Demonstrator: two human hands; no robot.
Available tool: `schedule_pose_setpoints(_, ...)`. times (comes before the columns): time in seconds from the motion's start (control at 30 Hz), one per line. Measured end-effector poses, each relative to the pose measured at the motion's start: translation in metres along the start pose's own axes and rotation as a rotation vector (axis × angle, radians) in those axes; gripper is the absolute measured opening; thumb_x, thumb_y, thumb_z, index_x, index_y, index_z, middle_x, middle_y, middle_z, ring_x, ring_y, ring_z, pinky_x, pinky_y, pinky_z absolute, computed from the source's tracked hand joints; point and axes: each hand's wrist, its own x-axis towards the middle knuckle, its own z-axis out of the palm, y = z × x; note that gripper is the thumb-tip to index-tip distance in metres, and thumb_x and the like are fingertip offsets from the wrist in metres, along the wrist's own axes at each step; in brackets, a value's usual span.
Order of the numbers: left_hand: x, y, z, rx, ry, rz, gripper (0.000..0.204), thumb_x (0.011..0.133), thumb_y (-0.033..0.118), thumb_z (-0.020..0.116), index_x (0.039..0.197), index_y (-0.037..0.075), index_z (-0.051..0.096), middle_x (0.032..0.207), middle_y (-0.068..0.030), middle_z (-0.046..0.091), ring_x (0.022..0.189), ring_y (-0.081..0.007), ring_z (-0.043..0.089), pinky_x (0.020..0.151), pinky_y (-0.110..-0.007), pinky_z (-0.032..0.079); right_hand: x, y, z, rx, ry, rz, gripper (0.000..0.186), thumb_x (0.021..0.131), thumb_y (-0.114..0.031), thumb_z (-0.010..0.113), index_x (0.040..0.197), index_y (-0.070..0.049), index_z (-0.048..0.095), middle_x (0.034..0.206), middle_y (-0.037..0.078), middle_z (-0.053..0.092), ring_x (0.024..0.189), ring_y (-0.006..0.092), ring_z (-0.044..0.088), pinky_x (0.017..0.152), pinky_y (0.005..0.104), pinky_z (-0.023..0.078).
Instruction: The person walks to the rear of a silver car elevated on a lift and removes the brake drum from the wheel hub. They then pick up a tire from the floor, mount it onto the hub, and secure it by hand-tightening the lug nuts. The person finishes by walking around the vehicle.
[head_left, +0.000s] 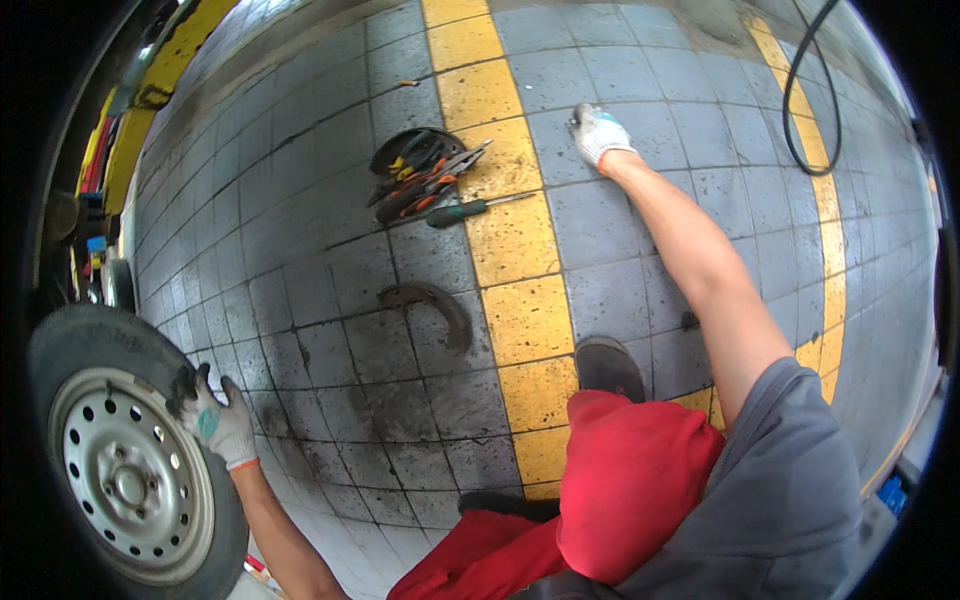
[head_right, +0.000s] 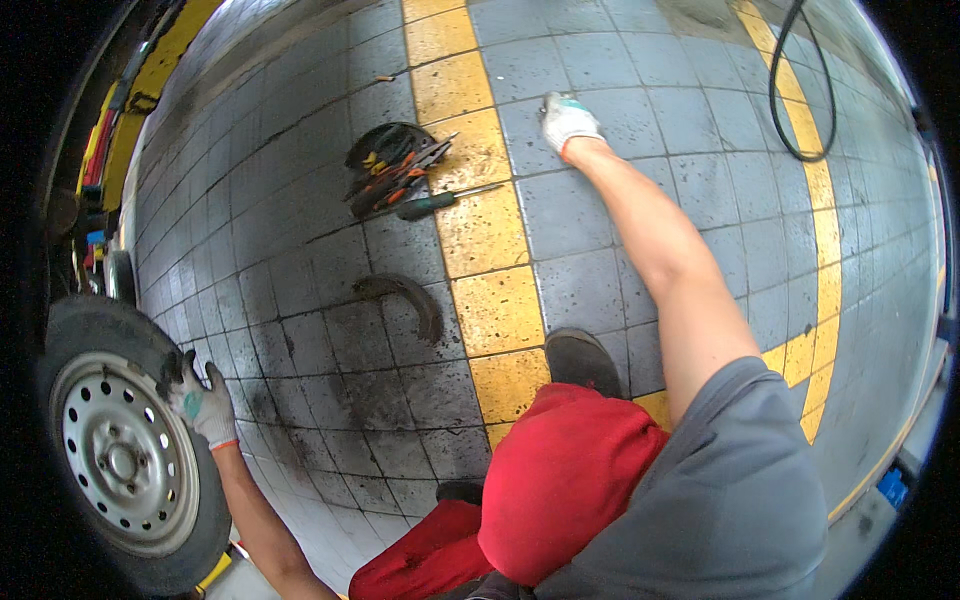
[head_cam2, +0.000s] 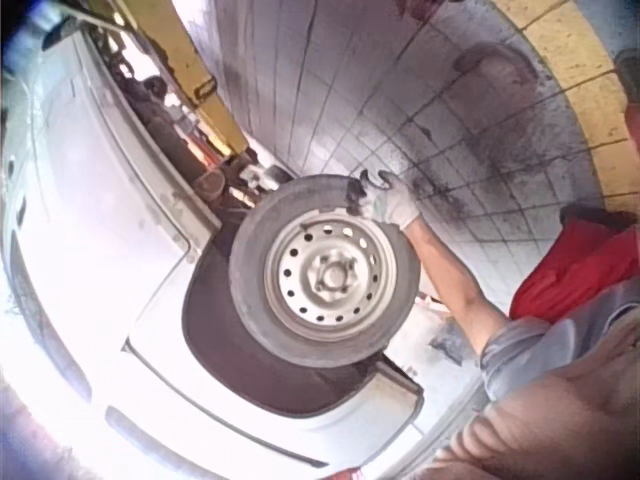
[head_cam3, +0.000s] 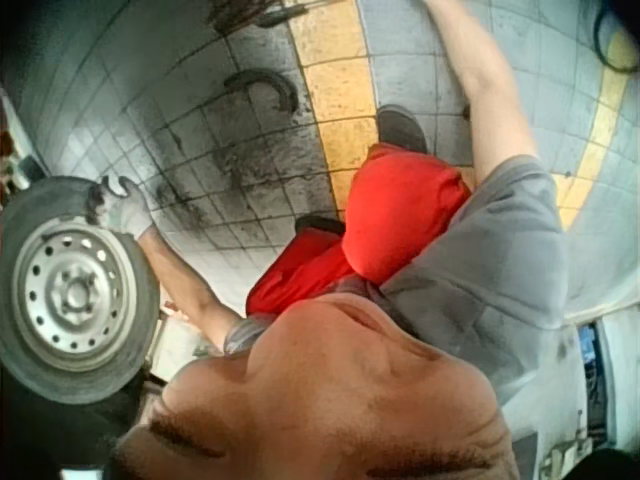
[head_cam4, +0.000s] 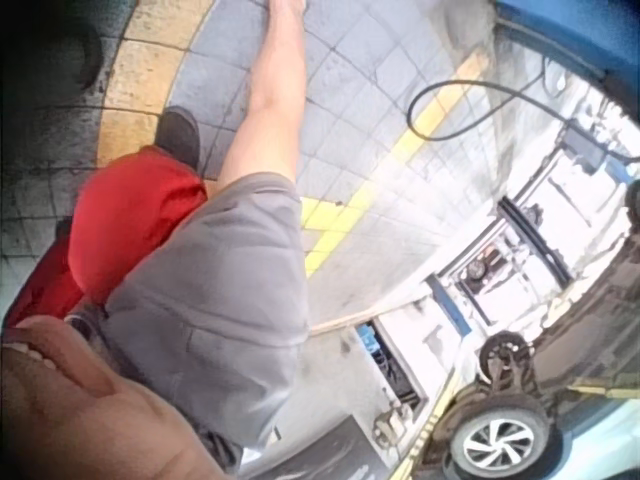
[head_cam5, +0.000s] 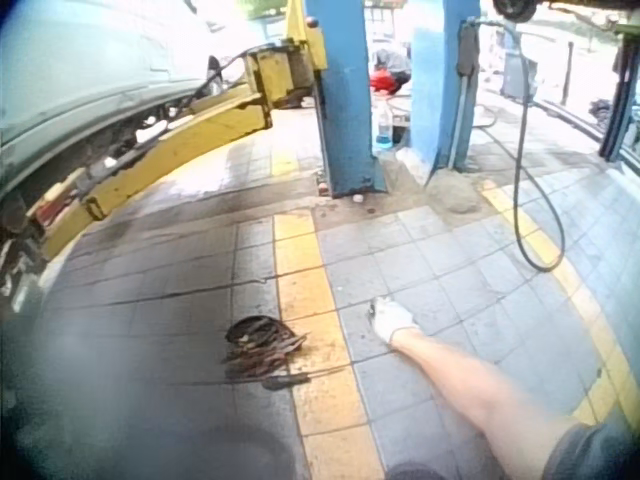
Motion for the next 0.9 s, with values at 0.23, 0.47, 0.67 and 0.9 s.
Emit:
schedule_pose_setpoints(0.23,-0.008,0.079,-0.053,-1.152,-0.287,-0.148,0.046,0.108,0.028,0.072,0.148,0.004,0.065,0.148,-0.0223,0.066,0.134,-0.0361,0.067,0.113,-0.044,0.052,-0.091,-0.154,-0.093,0.487,-0.258,-0.218,0.041,0.108,-0.037,0.067,0.127,-0.001,0.071,0.114,0.023,0.079,0.093,0.0320,0.078,0.085,0.0467,0.060)
schedule_pose_setpoints(0.47,0.020,0.152,-0.138,-2.439,-0.814,-0.327,0.076,0.115,0.070,0.035,0.159,0.011,0.052,0.137,-0.0097,0.066,0.102,-0.0241,0.068,0.085,-0.040,0.056,-0.230,-0.348,-0.139,0.416,-0.081,-1.060,0.031,0.105,-0.022,0.074,0.130,-0.004,0.071,0.116,0.015,0.079,0.100,0.0260,0.075,0.088,0.0393,0.059)
schedule_pose_setpoints(0.67,0.023,0.063,-0.091,-2.595,-0.315,-0.844,0.046,0.114,0.052,0.055,0.110,0.011,0.074,0.084,-0.0025,0.068,0.066,-0.0165,0.057,0.060,-0.033,0.046,-0.303,-0.509,-0.195,0.562,-0.297,-1.140,0.031,0.103,-0.023,0.075,0.125,-0.001,0.075,0.125,0.020,0.077,0.101,0.0319,0.077,0.095,0.0423,0.059)
schedule_pose_setpoints(0.9,0.020,-0.016,-0.050,-2.306,-0.107,-1.034,0.025,0.106,0.032,0.065,0.100,0.008,0.070,0.081,-0.0042,0.063,0.060,-0.0169,0.054,0.059,-0.035,0.044,-0.396,-0.658,-0.168,1.131,-0.574,-1.191,0.041,0.103,-0.013,0.074,0.140,0.003,0.066,0.130,0.015,0.077,0.111,0.0198,0.074,0.101,0.0338,0.061)
